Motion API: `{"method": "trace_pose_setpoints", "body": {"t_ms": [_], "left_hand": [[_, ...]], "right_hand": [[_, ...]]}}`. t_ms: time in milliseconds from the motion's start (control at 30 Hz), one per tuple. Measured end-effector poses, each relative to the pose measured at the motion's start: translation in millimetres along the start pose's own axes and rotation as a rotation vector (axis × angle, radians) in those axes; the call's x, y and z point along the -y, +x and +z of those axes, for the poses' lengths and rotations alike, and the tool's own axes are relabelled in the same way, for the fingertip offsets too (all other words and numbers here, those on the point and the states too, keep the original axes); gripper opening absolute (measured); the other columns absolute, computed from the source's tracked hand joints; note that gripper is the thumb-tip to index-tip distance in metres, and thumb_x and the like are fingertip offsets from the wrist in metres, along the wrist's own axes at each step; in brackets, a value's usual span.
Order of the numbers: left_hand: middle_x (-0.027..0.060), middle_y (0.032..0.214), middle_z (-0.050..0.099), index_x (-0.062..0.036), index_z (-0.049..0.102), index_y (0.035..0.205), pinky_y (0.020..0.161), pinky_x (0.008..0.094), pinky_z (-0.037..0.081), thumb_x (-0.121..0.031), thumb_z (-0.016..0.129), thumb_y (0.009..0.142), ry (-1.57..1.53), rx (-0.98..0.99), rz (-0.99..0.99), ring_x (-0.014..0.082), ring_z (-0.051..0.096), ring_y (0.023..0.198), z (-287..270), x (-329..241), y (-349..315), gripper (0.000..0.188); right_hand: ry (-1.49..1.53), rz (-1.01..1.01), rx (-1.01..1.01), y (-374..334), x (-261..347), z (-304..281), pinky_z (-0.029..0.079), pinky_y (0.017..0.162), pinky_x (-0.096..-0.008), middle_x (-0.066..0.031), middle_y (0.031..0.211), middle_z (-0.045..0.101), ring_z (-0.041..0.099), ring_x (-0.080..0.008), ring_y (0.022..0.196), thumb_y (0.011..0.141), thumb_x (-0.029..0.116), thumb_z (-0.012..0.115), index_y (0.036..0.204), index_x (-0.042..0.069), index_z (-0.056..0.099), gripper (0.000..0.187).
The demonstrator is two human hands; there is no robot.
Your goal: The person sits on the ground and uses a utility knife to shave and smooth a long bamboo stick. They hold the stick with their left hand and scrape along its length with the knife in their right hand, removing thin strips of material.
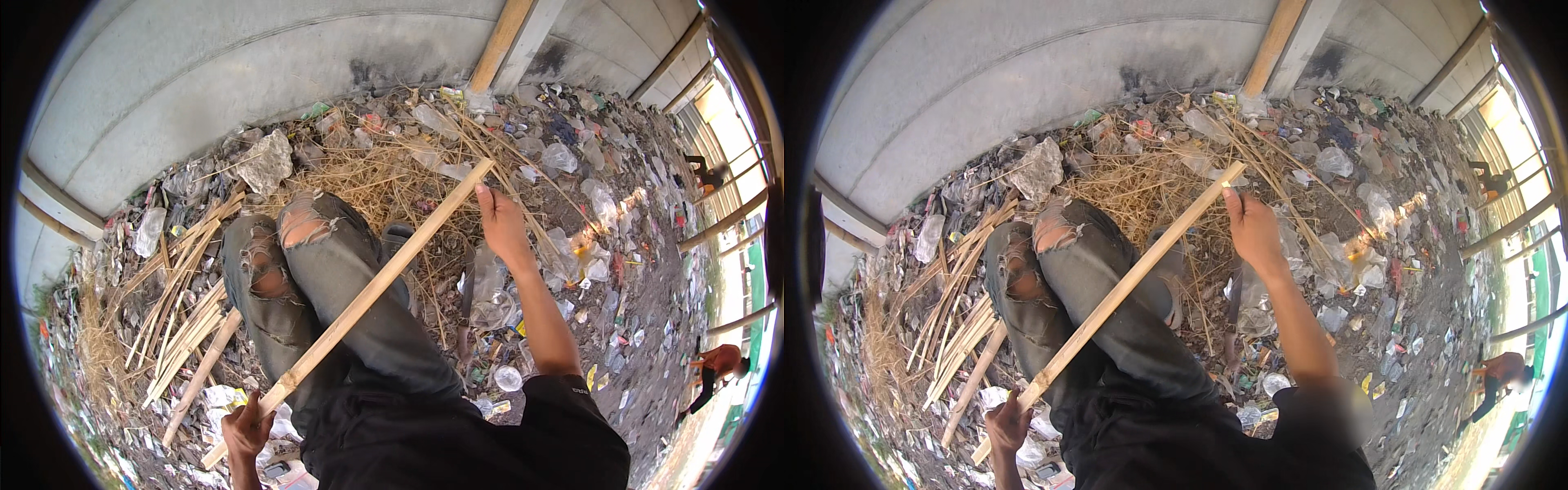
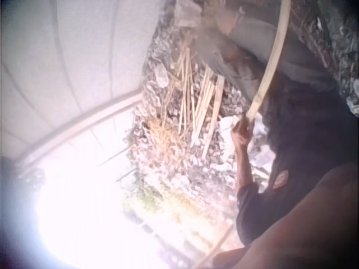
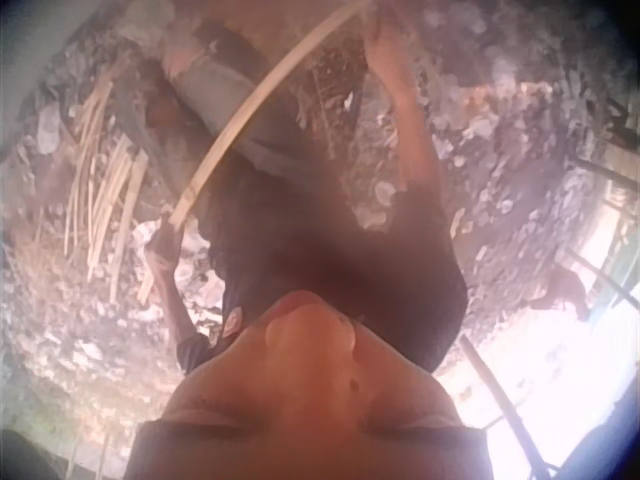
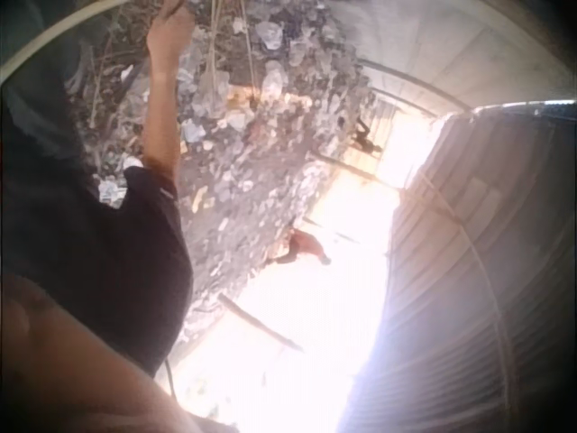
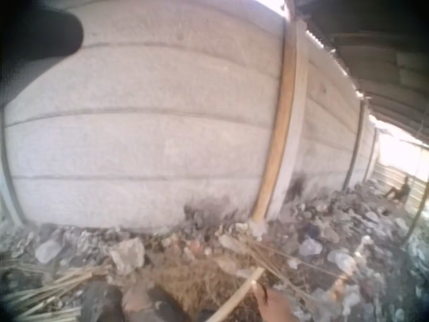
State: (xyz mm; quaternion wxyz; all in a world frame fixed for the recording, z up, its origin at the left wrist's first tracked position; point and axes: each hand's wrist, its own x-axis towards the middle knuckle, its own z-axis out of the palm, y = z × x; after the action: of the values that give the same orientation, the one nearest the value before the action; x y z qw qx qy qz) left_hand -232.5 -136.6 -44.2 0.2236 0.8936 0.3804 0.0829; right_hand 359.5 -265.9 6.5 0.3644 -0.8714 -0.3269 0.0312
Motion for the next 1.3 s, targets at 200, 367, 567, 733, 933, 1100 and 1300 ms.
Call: {"method": "trace_pose_setpoints", "body": {"t_ms": [200, 367, 567, 733, 933, 1100, 1300], "left_hand": [[0.0165, 0.070, 0.068, -0.0026, 0.070, 0.132, 0.055, 0.0439, 0.053, -0.026, 0.087, 0.079, -0.006, 0.004, -0.014, 0.0334, 0.070, 0.059, -1, 3, -5, 0.060], [0.0127, 0.068, 0.067, -0.0062, 0.070, 0.134, 0.051, 0.0434, 0.051, -0.029, 0.090, 0.077, 0.109, -0.013, 0.049, 0.0318, 0.067, 0.055, -8, -3, 3, 0.065], [0.0105, 0.064, 0.063, -0.0052, 0.070, 0.134, 0.050, 0.0426, 0.049, -0.026, 0.089, 0.076, 0.107, -0.057, 0.073, 0.0291, 0.064, 0.052, -7, 11, 3, 0.065], [0.0108, 0.065, 0.062, -0.0037, 0.070, 0.134, 0.050, 0.0425, 0.049, -0.024, 0.088, 0.076, 0.095, -0.040, 0.062, 0.0293, 0.064, 0.052, -6, 17, -3, 0.064], [0.0118, 0.066, 0.063, -0.0036, 0.069, 0.134, 0.050, 0.0425, 0.050, -0.023, 0.086, 0.076, 0.133, -0.083, 0.105, 0.0295, 0.064, 0.053, -2, 64, -22, 0.064], [0.0138, 0.068, 0.066, -0.0030, 0.068, 0.134, 0.053, 0.0435, 0.052, -0.027, 0.084, 0.082, 0.103, -0.068, 0.085, 0.0322, 0.067, 0.057, -2, 49, -20, 0.060], [0.0093, 0.066, 0.060, -0.0024, 0.067, 0.136, 0.048, 0.0423, 0.045, -0.033, 0.083, 0.082, 0.200, -0.153, 0.131, 0.0284, 0.060, 0.051, 3, 57, -28, 0.064]], "right_hand": [[-0.113, -0.441, 0.255, -71, 42, 30, 0.049, 0.056, -0.0544, -0.0228, 0.067, 0.064, 0.067, -0.0466, 0.064, 0.108, 0.045, 0.056, 0.092, 0.002, 0.064, 0.046], [-0.055, -0.082, -0.052, 25, -41, -2, 0.045, 0.057, -0.0486, -0.0212, 0.063, 0.058, 0.056, -0.0402, 0.056, 0.110, 0.053, 0.050, 0.086, -0.002, 0.065, 0.062], [-0.097, -0.096, -0.103, 23, -19, -4, 0.045, 0.057, -0.0491, -0.0209, 0.064, 0.059, 0.058, -0.0407, 0.058, 0.110, 0.054, 0.047, 0.094, 0.000, 0.066, 0.060], [-0.078, -0.520, 0.071, -54, 5, 35, 0.045, 0.055, -0.0521, -0.0201, 0.068, 0.063, 0.064, -0.0430, 0.062, 0.110, 0.054, 0.046, 0.103, 0.003, 0.063, 0.054], [-0.213, 0.012, -0.398, 84, -110, -67, 0.047, 0.068, -0.0519, -0.0246, 0.074, 0.063, 0.060, -0.0459, 0.070, 0.113, 0.047, 0.044, 0.094, -0.003, 0.067, 0.058], [0.027, 0.011, -0.308, 69, -94, -61, 0.044, 0.064, -0.0471, -0.0191, 0.069, 0.056, 0.054, -0.0345, 0.063, 0.112, 0.044, 0.049, 0.097, -0.001, 0.062, 0.049], [0.048, -0.266, 0.169, -42, 40, -19, 0.043, 0.057, -0.0489, -0.0168, 0.066, 0.058, 0.059, -0.0414, 0.058, 0.109, 0.034, 0.057, 0.103, 0.002, 0.055, 0.033]]}}
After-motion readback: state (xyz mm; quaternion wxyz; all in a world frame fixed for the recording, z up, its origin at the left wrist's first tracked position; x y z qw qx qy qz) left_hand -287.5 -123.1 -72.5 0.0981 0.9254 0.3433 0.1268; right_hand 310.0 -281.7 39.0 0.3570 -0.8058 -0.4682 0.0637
